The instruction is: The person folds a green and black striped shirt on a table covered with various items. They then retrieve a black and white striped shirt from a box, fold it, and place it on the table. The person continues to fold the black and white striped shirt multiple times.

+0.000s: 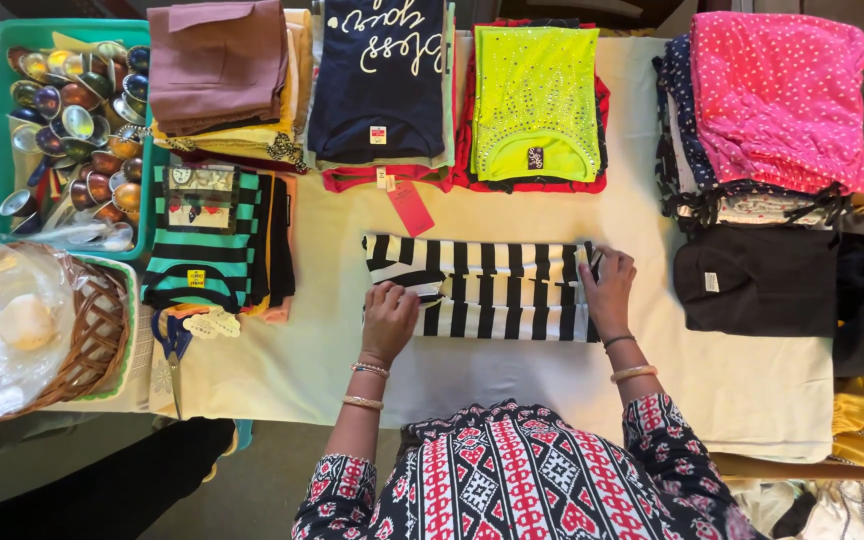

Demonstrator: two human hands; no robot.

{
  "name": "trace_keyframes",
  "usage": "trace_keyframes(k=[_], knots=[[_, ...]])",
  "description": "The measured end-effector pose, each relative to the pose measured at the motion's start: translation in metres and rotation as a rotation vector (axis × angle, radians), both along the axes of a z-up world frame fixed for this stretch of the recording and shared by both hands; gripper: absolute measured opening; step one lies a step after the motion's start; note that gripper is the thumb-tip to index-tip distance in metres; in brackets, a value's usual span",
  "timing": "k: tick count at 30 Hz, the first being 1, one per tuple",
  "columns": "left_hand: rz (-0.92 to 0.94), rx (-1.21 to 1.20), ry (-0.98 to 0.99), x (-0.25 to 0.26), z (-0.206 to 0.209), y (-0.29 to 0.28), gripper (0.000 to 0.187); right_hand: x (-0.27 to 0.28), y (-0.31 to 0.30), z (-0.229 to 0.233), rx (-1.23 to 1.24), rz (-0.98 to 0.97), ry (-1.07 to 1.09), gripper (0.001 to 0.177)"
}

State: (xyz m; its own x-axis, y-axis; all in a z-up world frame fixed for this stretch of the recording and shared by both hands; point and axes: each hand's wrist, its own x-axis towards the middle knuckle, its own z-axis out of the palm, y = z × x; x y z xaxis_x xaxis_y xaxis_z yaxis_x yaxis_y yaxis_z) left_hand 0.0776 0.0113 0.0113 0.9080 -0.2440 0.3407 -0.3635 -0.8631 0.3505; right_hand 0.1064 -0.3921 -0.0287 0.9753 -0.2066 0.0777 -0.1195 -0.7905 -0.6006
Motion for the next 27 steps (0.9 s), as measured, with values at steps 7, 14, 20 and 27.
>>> trace_keyframes(k=[7,14,20,27], knots=[[0.085,0.048,-0.008,-0.001,-0.033,-0.005,0.029,-0.013,0.001,-0.003,0.002,-0.009,-0.007,0.054],[0.068,0.042,0.032,0.003,0.007,-0.01,0.017,-0.008,-0.001,-0.006,0.038,-0.028,0.036,0.06],[0.111,-0.063,0.117,0.048,-0.002,0.012,0.026,0.03,-0.003,0.007,-0.046,0.173,0.019,0.069],[0.137,0.159,0.541,0.107,-0.019,0.036,0.082,0.071,-0.001,0.037,-0.242,0.458,0.272,0.069]])
